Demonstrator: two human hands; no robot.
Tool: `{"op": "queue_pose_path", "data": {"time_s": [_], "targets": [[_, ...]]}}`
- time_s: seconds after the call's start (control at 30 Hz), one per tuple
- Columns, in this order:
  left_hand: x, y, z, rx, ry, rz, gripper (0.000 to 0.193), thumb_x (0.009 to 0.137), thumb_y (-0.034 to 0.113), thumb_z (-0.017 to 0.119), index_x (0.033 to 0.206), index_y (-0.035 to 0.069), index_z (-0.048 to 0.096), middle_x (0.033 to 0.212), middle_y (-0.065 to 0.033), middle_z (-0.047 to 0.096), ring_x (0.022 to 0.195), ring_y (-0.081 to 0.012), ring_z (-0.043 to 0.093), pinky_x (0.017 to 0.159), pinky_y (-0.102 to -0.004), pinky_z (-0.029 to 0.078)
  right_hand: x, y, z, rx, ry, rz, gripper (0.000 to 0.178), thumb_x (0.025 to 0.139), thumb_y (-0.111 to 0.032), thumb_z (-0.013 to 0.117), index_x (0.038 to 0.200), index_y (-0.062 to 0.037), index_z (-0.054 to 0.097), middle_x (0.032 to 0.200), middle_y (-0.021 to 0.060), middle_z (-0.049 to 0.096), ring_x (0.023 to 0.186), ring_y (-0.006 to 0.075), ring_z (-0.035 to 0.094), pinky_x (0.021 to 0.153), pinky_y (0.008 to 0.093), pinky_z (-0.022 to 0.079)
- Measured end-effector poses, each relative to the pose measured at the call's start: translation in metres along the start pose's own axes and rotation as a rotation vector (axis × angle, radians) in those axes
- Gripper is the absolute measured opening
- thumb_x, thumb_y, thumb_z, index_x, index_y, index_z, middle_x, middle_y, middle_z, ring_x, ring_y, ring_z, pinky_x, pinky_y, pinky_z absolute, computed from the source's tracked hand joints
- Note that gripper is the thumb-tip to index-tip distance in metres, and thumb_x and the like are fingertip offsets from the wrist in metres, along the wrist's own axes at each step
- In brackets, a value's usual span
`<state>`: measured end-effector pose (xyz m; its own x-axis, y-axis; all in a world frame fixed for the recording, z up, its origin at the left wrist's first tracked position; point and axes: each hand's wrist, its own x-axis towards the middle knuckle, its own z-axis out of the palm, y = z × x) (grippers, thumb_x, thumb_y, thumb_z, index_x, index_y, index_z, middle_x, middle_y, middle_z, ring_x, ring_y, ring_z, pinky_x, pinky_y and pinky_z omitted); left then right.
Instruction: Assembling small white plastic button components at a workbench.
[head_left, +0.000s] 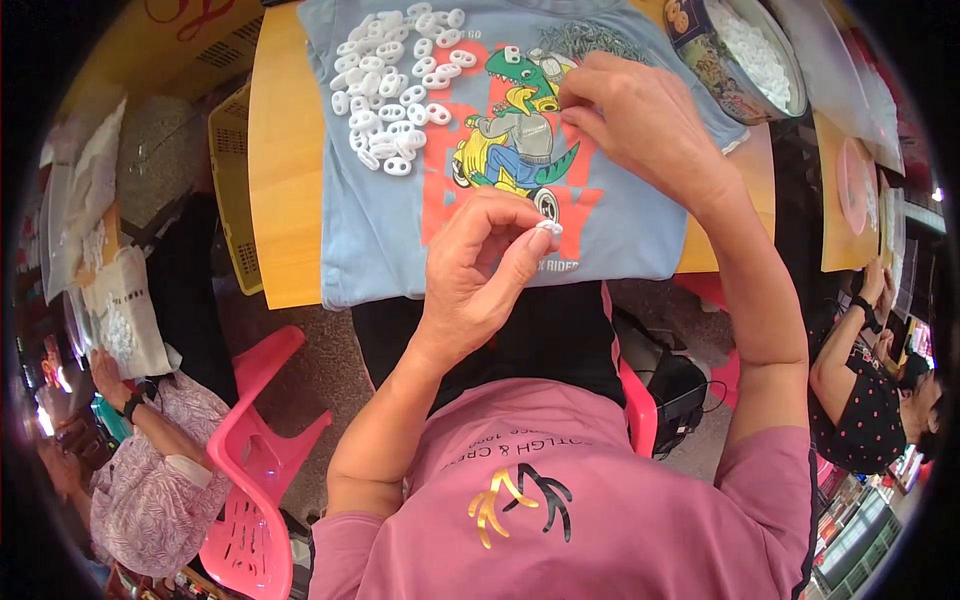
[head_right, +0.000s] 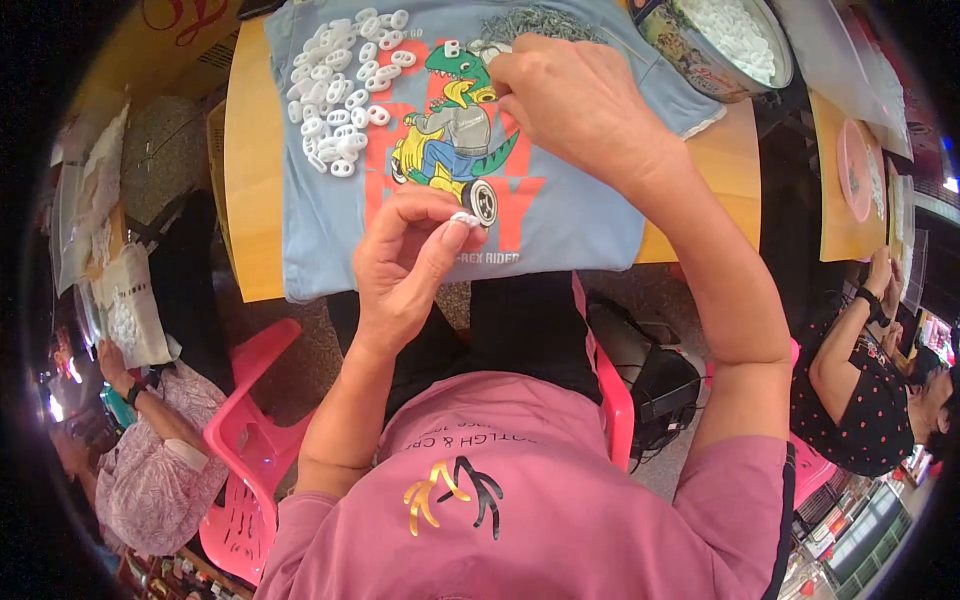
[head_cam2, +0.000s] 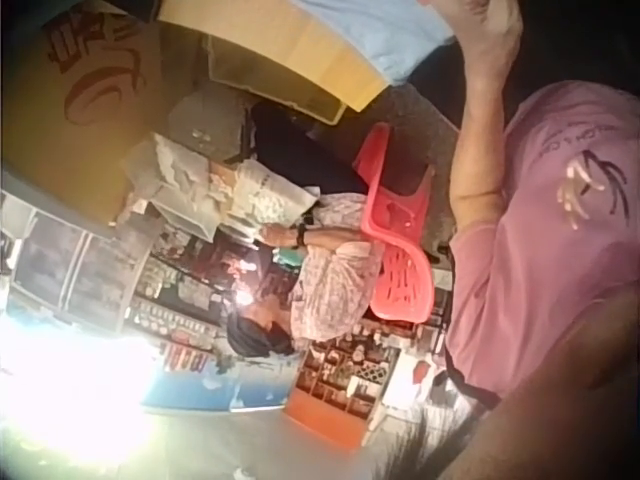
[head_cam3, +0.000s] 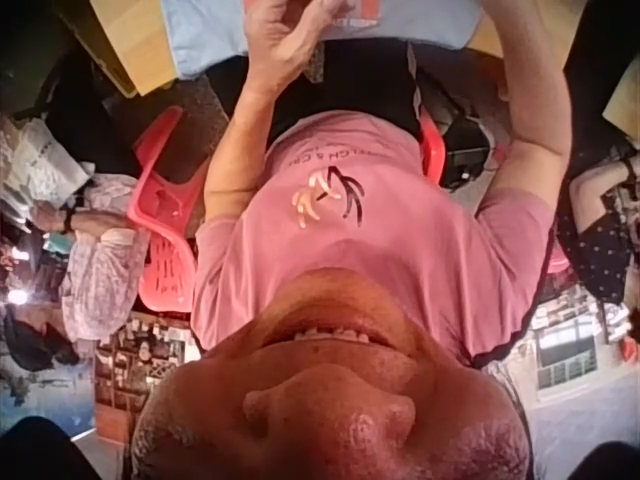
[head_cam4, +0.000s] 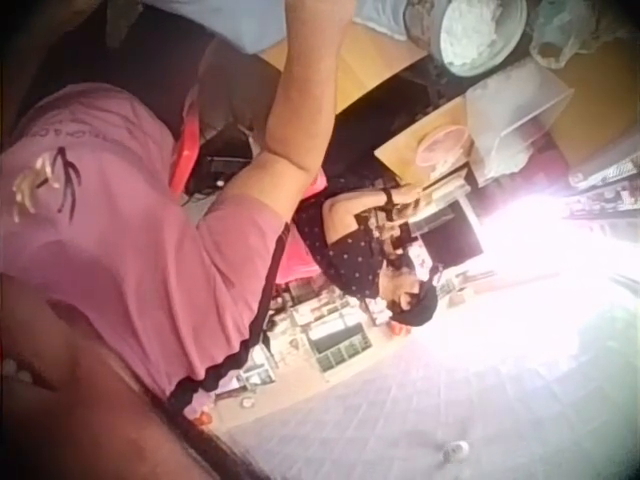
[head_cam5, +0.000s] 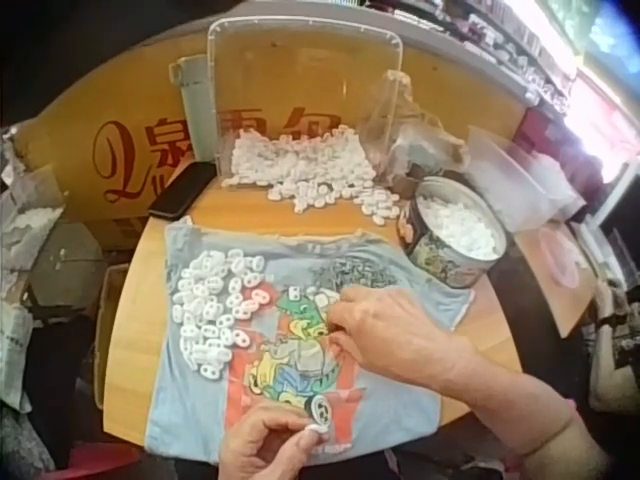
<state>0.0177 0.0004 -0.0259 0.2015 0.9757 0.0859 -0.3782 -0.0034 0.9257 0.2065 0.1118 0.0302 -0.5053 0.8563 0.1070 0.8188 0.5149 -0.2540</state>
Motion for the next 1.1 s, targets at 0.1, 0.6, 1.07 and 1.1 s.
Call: {"op": "queue_pose_path", "data": {"time_s": [0.1,0.6,1.07,1.1], "targets": [[0.0,-0.001,-0.003,0.028,-0.027,0.001,0.009,0.093,-0.003,0.058,0.101,-0.003,0.055,0.098,-0.0083,0.057,0.085,-0.0132,0.062,0.077,-0.0275,0.053,0.003,-0.002,0.0,-0.042,-0.014,-0.017,0.014,0.081,-0.014,0.066,0.089,-0.0029,0.065,0.086,0.0119,0.063,0.082,0.0347,0.061,0.071,0.0426,0.048],[0.004,0.009,0.004,-0.107,0.133,-0.085,0.012,0.096,0.009,0.058,0.102,-0.001,0.054,0.088,-0.0087,0.065,0.08,-0.0138,0.065,0.073,-0.027,0.053,-0.047,0.001,0.014,0.975,0.208,0.406,0.028,0.093,-0.016,0.064,0.117,-0.0009,0.066,0.092,0.0021,0.067,0.072,0.006,0.056,0.067,0.0206,0.047],[0.002,0.004,0.001,-0.029,0.089,-0.03,0.014,0.096,0.011,0.06,0.102,-0.001,0.055,0.088,-0.0093,0.066,0.08,-0.0148,0.066,0.07,-0.0283,0.056,-0.085,-0.032,-0.001,1.849,0.139,0.547,0.029,0.095,-0.018,0.06,0.12,-0.0029,0.063,0.108,0.0061,0.067,0.071,0.0034,0.054,0.062,0.0199,0.049],[0.002,0.004,0.001,-0.037,0.091,-0.031,0.014,0.096,0.011,0.06,0.102,0.0,0.055,0.088,-0.0093,0.066,0.08,-0.015,0.067,0.07,-0.0283,0.056,-0.087,-0.033,-0.002,1.848,0.144,0.545,0.029,0.095,-0.018,0.06,0.12,-0.0029,0.063,0.108,0.0061,0.067,0.071,0.0034,0.054,0.062,0.0199,0.049]]}}
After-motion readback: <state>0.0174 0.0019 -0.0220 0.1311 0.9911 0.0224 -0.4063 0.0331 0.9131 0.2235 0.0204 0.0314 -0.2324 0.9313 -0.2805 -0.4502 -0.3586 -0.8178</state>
